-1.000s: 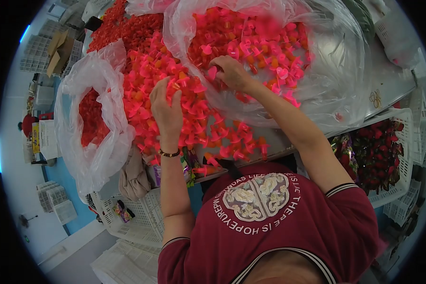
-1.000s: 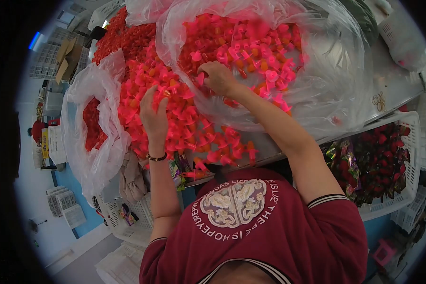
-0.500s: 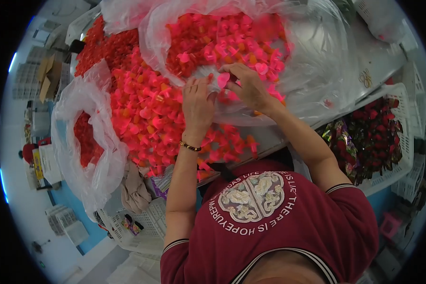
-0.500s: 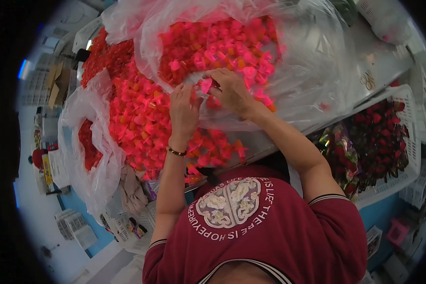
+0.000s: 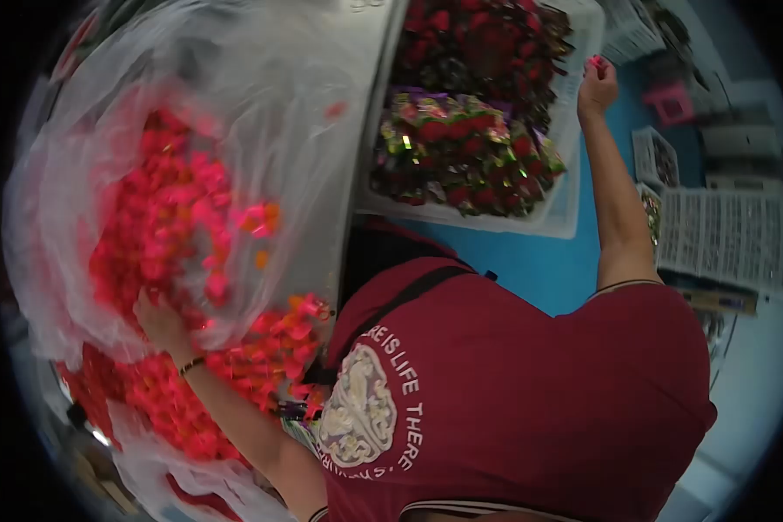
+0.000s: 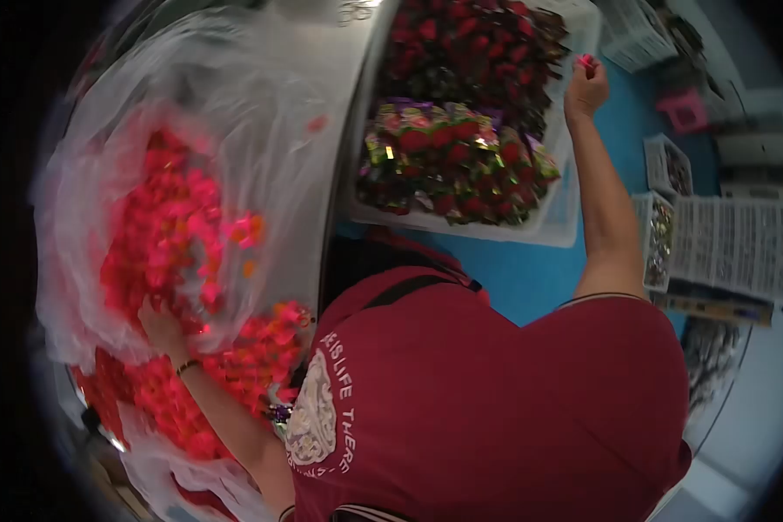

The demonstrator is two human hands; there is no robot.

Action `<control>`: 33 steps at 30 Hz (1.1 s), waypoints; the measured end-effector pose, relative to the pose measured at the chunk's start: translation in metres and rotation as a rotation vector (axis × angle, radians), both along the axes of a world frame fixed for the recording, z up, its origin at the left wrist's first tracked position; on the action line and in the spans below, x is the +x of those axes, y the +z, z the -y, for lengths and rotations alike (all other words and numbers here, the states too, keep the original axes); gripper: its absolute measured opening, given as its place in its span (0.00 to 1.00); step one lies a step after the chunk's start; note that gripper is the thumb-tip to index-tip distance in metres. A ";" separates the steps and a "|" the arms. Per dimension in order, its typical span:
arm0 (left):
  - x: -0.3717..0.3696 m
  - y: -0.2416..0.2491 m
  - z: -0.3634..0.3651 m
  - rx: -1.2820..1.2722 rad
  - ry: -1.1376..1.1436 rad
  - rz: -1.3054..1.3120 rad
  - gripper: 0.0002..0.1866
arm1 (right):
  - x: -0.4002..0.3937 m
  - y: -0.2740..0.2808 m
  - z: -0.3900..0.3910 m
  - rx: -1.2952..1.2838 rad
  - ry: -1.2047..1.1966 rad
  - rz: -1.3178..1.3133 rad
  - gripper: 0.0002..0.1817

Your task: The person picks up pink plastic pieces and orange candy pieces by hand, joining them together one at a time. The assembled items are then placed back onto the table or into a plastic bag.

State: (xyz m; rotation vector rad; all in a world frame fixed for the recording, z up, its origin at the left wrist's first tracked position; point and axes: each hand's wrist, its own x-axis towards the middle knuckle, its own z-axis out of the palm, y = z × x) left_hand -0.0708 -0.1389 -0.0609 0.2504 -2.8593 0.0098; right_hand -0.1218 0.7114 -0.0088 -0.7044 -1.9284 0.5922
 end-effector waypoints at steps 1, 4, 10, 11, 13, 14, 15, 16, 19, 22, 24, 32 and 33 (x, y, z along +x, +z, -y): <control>-0.004 0.005 -0.012 0.080 0.040 0.067 0.21 | 0.031 -0.017 -0.029 -0.010 -0.116 0.007 0.15; 0.002 0.013 -0.044 0.196 0.017 0.046 0.22 | 0.111 -0.067 -0.059 -0.032 -0.339 0.258 0.15; 0.004 0.000 -0.076 0.188 -0.162 -0.031 0.27 | 0.178 -0.171 -0.077 -0.294 -0.325 0.751 0.20; 0.007 0.010 -0.099 0.172 -0.116 0.015 0.28 | 0.176 -0.183 -0.089 -0.483 -0.354 0.844 0.22; 0.018 0.012 -0.118 0.053 -0.125 -0.029 0.24 | 0.166 -0.172 -0.087 -0.615 -0.334 0.665 0.25; 0.022 0.019 -0.127 0.116 -0.111 -0.002 0.20 | 0.164 -0.182 -0.127 -0.628 -0.243 0.689 0.25; 0.023 0.026 -0.133 0.186 -0.110 0.027 0.17 | 0.160 -0.187 -0.155 -0.224 -0.345 0.886 0.24; 0.024 0.027 -0.137 0.233 -0.088 -0.019 0.15 | 0.142 -0.167 -0.138 -0.204 -0.441 0.769 0.22; 0.025 0.022 -0.129 0.362 -0.055 -0.091 0.13 | 0.084 -0.072 -0.105 -0.157 -0.524 0.389 0.20; 0.027 0.037 -0.134 0.542 -0.031 -0.113 0.14 | 0.025 0.012 -0.030 0.101 -0.193 0.206 0.17; 0.029 0.041 -0.143 0.630 -0.003 -0.117 0.15 | -0.017 0.052 0.031 0.218 0.095 0.102 0.15; 0.017 0.045 -0.188 0.348 -0.025 0.042 0.21 | -0.077 0.056 0.391 0.267 1.334 0.004 0.07; 0.014 0.046 -0.188 0.342 -0.012 0.026 0.21 | -0.076 0.054 0.432 0.505 1.459 -0.124 0.07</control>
